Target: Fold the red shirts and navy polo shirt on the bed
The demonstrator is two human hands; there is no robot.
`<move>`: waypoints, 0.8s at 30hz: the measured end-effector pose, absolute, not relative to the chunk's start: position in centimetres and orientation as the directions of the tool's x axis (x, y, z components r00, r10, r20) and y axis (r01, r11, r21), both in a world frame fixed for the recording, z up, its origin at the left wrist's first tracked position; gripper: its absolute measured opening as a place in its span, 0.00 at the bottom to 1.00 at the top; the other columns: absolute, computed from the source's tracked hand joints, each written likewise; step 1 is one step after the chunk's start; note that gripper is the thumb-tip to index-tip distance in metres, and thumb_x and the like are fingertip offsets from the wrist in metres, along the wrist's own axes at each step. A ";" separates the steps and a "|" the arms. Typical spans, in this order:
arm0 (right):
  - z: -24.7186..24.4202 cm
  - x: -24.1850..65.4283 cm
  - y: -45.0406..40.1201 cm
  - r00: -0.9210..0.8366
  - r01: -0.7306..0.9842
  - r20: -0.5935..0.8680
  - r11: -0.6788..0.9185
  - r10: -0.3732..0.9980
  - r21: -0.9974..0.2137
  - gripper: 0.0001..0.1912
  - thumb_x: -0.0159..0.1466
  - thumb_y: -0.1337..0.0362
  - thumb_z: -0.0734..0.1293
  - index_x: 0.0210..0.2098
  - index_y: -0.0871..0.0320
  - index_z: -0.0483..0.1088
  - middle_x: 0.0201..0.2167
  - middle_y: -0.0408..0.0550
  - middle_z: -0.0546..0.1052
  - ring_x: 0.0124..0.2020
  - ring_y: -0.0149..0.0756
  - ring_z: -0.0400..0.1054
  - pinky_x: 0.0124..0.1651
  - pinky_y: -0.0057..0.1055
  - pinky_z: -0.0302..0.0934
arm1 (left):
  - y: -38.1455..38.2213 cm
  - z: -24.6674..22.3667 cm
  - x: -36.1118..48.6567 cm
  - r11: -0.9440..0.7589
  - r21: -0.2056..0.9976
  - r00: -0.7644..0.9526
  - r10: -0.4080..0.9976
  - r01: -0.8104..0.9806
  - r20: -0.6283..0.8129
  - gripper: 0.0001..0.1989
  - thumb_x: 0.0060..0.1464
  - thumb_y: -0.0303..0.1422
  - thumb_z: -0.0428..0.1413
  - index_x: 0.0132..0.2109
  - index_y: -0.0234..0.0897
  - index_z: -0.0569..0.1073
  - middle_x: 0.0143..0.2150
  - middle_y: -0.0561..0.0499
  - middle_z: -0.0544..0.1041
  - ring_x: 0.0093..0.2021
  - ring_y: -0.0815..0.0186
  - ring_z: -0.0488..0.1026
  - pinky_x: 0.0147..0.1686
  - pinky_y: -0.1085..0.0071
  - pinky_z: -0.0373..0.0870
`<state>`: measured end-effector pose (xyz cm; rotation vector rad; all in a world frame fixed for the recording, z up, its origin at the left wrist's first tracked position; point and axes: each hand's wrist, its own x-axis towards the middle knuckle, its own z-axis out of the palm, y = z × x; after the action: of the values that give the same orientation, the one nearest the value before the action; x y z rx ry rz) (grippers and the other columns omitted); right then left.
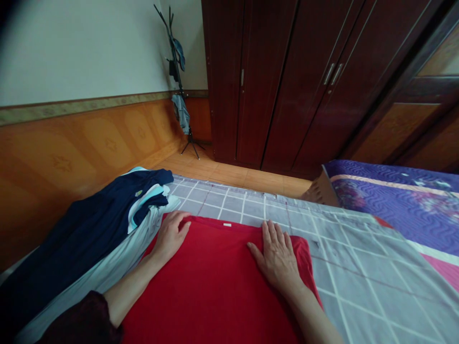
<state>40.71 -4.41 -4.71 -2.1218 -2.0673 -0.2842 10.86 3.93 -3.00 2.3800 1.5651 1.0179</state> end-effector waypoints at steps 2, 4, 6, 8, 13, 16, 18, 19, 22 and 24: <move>-4.9 40.8 -4.4 0.021 0.999 0.274 -0.027 0.961 0.017 0.38 0.65 0.45 0.51 0.61 0.71 0.56 0.62 0.62 0.59 0.64 0.53 0.49 0.62 0.50 0.47 | 4.0 -3.1 10.8 -0.437 0.454 0.226 0.866 0.776 0.446 0.10 0.55 0.24 0.51 0.43 0.35 0.71 0.40 0.47 0.73 0.45 0.60 0.69 0.48 0.60 0.66; -5.0 40.8 -4.4 0.014 1.000 0.294 -0.021 0.956 0.022 0.38 0.65 0.45 0.50 0.61 0.71 0.57 0.62 0.62 0.59 0.63 0.53 0.50 0.62 0.50 0.48 | 4.2 -3.4 10.7 -0.424 0.463 0.221 0.875 0.778 0.431 0.09 0.55 0.24 0.51 0.43 0.35 0.71 0.41 0.46 0.74 0.45 0.59 0.69 0.48 0.60 0.66; -5.2 40.9 -4.4 0.005 0.999 0.306 -0.014 0.952 0.029 0.38 0.65 0.44 0.50 0.61 0.70 0.57 0.62 0.62 0.60 0.63 0.53 0.50 0.61 0.49 0.49 | 4.3 -3.7 10.6 -0.425 0.454 0.228 0.875 0.783 0.426 0.11 0.56 0.26 0.51 0.46 0.35 0.70 0.44 0.46 0.74 0.48 0.59 0.68 0.50 0.58 0.65; -5.3 41.0 -4.3 -0.002 0.999 0.315 -0.009 0.949 0.031 0.38 0.65 0.44 0.50 0.61 0.70 0.57 0.61 0.61 0.60 0.63 0.53 0.50 0.61 0.49 0.49 | 4.5 -4.0 10.6 -0.434 0.437 0.247 0.872 0.788 0.422 0.13 0.58 0.28 0.50 0.50 0.36 0.69 0.46 0.46 0.73 0.49 0.58 0.68 0.51 0.57 0.64; -5.7 41.3 -4.2 -0.018 1.000 0.333 0.012 0.943 0.020 0.38 0.65 0.45 0.51 0.61 0.71 0.57 0.61 0.62 0.61 0.63 0.54 0.50 0.61 0.51 0.48 | 4.7 -3.8 10.6 -0.415 0.464 0.207 0.876 0.782 0.435 0.08 0.57 0.29 0.51 0.43 0.37 0.72 0.40 0.47 0.73 0.44 0.59 0.69 0.48 0.59 0.66; -5.7 41.3 -4.1 -0.023 1.000 0.342 0.017 0.939 0.019 0.38 0.65 0.45 0.50 0.61 0.70 0.58 0.61 0.62 0.62 0.63 0.54 0.51 0.61 0.51 0.49 | 4.5 -3.2 10.8 -0.415 0.481 0.184 0.871 0.773 0.455 0.05 0.55 0.27 0.52 0.35 0.37 0.72 0.37 0.49 0.72 0.42 0.60 0.69 0.45 0.61 0.66; -5.8 41.3 -4.1 -0.026 1.000 0.349 0.019 0.937 0.024 0.38 0.65 0.45 0.49 0.61 0.71 0.57 0.60 0.62 0.62 0.63 0.54 0.51 0.61 0.51 0.49 | 4.3 -2.7 11.0 -0.434 0.487 0.182 0.858 0.758 0.481 0.05 0.54 0.25 0.51 0.33 0.37 0.71 0.36 0.49 0.72 0.42 0.61 0.69 0.45 0.62 0.65; -5.8 41.3 -4.2 -0.028 0.999 0.352 0.020 0.936 0.027 0.38 0.65 0.45 0.49 0.61 0.71 0.57 0.60 0.62 0.61 0.63 0.54 0.51 0.61 0.51 0.49 | 4.2 -2.5 11.0 -0.442 0.487 0.174 0.848 0.753 0.500 0.06 0.55 0.25 0.51 0.33 0.37 0.71 0.37 0.49 0.72 0.42 0.61 0.68 0.45 0.62 0.65; -5.9 41.3 -4.2 -0.032 0.999 0.361 0.021 0.932 0.035 0.38 0.65 0.45 0.48 0.61 0.70 0.57 0.61 0.62 0.61 0.63 0.53 0.51 0.61 0.51 0.48 | 3.9 -2.0 11.2 -0.451 0.473 0.139 0.818 0.757 0.558 0.07 0.56 0.26 0.51 0.35 0.38 0.73 0.39 0.49 0.72 0.42 0.62 0.69 0.46 0.63 0.65; -6.0 41.3 -4.2 -0.031 0.999 0.365 0.019 0.930 0.036 0.38 0.65 0.45 0.48 0.61 0.69 0.57 0.61 0.61 0.61 0.63 0.52 0.50 0.62 0.51 0.48 | 3.8 -1.9 11.2 -0.445 0.472 0.120 0.812 0.761 0.571 0.07 0.57 0.27 0.50 0.35 0.39 0.74 0.39 0.49 0.73 0.42 0.63 0.69 0.45 0.65 0.66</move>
<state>41.31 -4.24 -6.01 -2.0035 -2.0552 -0.4180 11.23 3.76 -1.89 2.3032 1.6197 1.2448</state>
